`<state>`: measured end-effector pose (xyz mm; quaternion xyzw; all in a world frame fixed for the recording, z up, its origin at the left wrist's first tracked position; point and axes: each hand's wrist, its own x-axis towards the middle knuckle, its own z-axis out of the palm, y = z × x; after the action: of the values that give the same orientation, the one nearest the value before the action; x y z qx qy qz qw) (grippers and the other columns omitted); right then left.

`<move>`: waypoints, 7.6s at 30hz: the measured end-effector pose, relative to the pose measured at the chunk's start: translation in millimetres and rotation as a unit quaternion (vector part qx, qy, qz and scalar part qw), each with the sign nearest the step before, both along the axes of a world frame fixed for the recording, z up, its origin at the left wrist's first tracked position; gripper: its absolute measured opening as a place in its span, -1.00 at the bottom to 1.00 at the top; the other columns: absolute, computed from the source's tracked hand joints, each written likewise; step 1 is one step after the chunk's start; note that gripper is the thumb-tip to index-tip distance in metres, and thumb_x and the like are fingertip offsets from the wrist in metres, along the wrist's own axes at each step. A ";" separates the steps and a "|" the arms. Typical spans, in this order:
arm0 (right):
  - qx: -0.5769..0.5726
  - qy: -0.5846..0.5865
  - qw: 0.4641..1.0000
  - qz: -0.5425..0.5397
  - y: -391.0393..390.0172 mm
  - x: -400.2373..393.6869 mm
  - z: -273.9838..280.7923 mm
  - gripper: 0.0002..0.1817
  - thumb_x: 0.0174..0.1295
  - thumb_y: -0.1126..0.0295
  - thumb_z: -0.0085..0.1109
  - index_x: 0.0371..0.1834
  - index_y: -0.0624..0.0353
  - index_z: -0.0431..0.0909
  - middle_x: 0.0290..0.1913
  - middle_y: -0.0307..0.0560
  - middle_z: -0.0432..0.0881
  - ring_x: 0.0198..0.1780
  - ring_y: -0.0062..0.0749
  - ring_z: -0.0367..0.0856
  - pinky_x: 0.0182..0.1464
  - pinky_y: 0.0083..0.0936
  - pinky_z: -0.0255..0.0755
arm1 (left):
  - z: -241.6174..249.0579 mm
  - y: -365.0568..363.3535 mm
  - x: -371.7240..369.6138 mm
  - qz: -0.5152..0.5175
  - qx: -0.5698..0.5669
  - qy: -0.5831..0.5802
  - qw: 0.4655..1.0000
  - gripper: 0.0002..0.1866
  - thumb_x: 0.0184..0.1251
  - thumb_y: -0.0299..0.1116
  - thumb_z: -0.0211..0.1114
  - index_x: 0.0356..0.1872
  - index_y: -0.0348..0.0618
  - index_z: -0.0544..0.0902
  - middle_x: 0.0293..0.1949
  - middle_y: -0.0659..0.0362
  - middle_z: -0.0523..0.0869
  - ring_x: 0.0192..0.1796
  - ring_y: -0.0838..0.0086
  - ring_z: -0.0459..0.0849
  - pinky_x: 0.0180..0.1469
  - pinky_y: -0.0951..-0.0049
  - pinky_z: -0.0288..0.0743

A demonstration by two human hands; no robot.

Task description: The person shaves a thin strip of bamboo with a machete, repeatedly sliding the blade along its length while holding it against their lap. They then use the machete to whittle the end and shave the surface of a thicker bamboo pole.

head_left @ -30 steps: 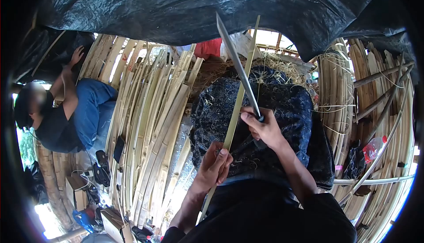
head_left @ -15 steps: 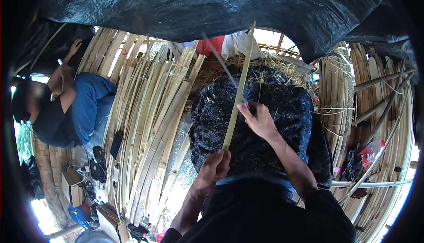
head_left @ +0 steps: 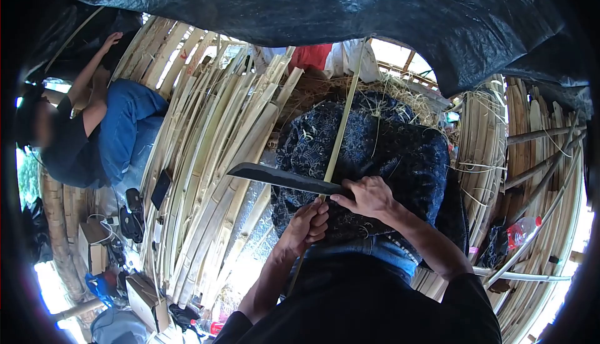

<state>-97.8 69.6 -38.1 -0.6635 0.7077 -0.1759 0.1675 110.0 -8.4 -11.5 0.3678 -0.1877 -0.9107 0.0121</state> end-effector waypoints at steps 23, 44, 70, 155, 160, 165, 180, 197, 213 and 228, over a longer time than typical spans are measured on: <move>0.000 0.035 0.992 -0.120 -6.2 4.6 -21.4 -0.34 0.33 -0.32 0.03 -0.43 0.09 0.72 -0.63 0.05 0.65 -0.55 0.01 0.71 -0.41 -0.07 0.62 | 54.4 50.5 181.4 -0.095 -0.051 -0.119 0.987 -0.63 0.68 -0.07 -0.06 -0.34 -0.05 0.41 -0.62 0.43 0.24 -0.67 0.74 0.16 -0.66 0.62 -0.01; 0.005 0.067 0.996 -0.056 1.3 18.5 5.7 -0.31 0.31 -0.36 0.02 -0.37 0.10 0.72 -0.61 0.10 0.67 -0.50 -0.02 0.75 -0.37 -0.14 0.65 | 23.0 46.2 226.3 -0.098 0.015 -0.076 0.992 -0.67 0.63 -0.07 0.06 -0.33 -0.03 0.38 -0.60 0.43 0.19 -0.66 0.75 0.05 -0.66 0.62 -0.11; 0.045 0.074 0.979 -0.184 -33.6 -69.5 -8.8 -0.30 0.35 -0.35 -0.03 -0.36 0.12 0.72 -0.60 0.13 0.67 -0.52 0.05 0.72 -0.43 -0.07 0.64 | 20.3 43.8 243.2 -0.070 0.071 -0.057 0.993 -0.63 0.65 -0.06 0.03 -0.37 -0.05 0.37 -0.60 0.44 0.16 -0.65 0.75 0.02 -0.65 0.61 -0.12; 0.113 0.070 0.921 -0.366 -49.7 -196.8 -24.0 -0.24 0.46 -0.34 -0.21 -0.31 0.18 0.69 -0.64 -0.05 0.63 -0.63 -0.19 0.68 -0.58 -0.22 0.58 | -17.1 71.1 95.3 -0.164 -0.654 -0.329 0.661 -0.66 0.62 -0.25 -0.13 0.07 -0.11 0.61 -0.40 -0.18 0.71 -0.41 -0.12 0.71 -0.43 -0.03 0.49; -0.067 0.114 0.919 -0.371 -11.3 -186.2 14.4 -0.33 0.44 -0.20 0.01 -0.27 0.30 0.72 -0.62 0.18 0.60 -0.52 0.14 0.67 -0.45 -0.08 0.57 | -21.0 65.5 91.4 -0.178 -0.582 -0.364 0.705 -0.68 0.60 -0.24 -0.10 -0.02 -0.17 0.59 -0.38 -0.21 0.70 -0.38 -0.16 0.69 -0.37 -0.08 0.48; 0.007 0.001 0.934 -0.357 20.1 -160.1 32.0 -0.45 0.44 -0.13 0.07 -0.31 0.15 0.75 -0.61 0.16 0.59 -0.43 0.17 0.68 -0.42 -0.04 0.52 | -0.1 48.7 87.9 -0.113 -0.537 -0.301 0.780 -0.67 0.62 -0.21 -0.04 -0.15 -0.23 0.60 -0.48 -0.02 0.65 -0.46 0.18 0.65 -0.36 0.17 0.46; 0.006 -0.047 0.997 -0.066 5.4 -7.9 46.0 -0.33 0.38 -0.33 -0.05 -0.26 0.09 0.73 -0.69 0.02 0.62 -0.60 -0.09 0.71 -0.54 -0.21 0.60 | 27.4 19.5 8.9 -0.095 -0.479 -0.268 0.831 -0.57 0.68 -0.10 -0.08 -0.26 -0.21 0.59 -0.61 0.30 0.38 -0.53 0.67 0.33 -0.46 0.50 0.17; 0.032 -0.043 0.998 0.023 15.3 28.3 24.8 -0.34 0.35 -0.31 0.05 -0.38 0.14 0.71 -0.75 -0.05 0.58 -0.64 -0.15 0.69 -0.54 -0.28 0.61 | 15.8 16.0 32.1 0.073 -0.132 -0.134 0.979 -0.71 0.64 -0.10 0.07 -0.17 -0.10 0.54 -0.61 0.47 0.25 -0.66 0.81 0.09 -0.64 0.67 -0.08; -0.058 0.114 0.980 -0.151 -6.4 -27.5 -17.3 -0.32 0.35 -0.34 -0.01 -0.40 0.10 0.69 -0.73 -0.07 0.59 -0.65 -0.19 0.69 -0.62 -0.21 0.57 | 13.5 30.3 47.5 0.080 0.005 -0.088 0.993 -0.76 0.65 -0.16 0.04 -0.23 -0.03 0.51 -0.62 0.48 0.19 -0.67 0.76 0.10 -0.65 0.63 -0.05; -0.046 0.089 0.978 -0.185 -26.7 -52.0 -13.4 -0.34 0.38 -0.27 0.03 -0.47 0.16 0.66 -0.71 0.02 0.60 -0.66 -0.06 0.67 -0.61 -0.18 0.58 | 26.8 35.9 94.3 0.041 -0.011 -0.121 0.992 -0.76 0.65 -0.13 0.04 -0.21 -0.01 0.52 -0.65 0.46 0.19 -0.70 0.72 0.09 -0.68 0.61 -0.04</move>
<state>-149.8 42.8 -51.4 -0.5410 0.8215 -0.1760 0.0375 204.3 27.4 15.3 0.4826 -0.1829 -0.8560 0.0302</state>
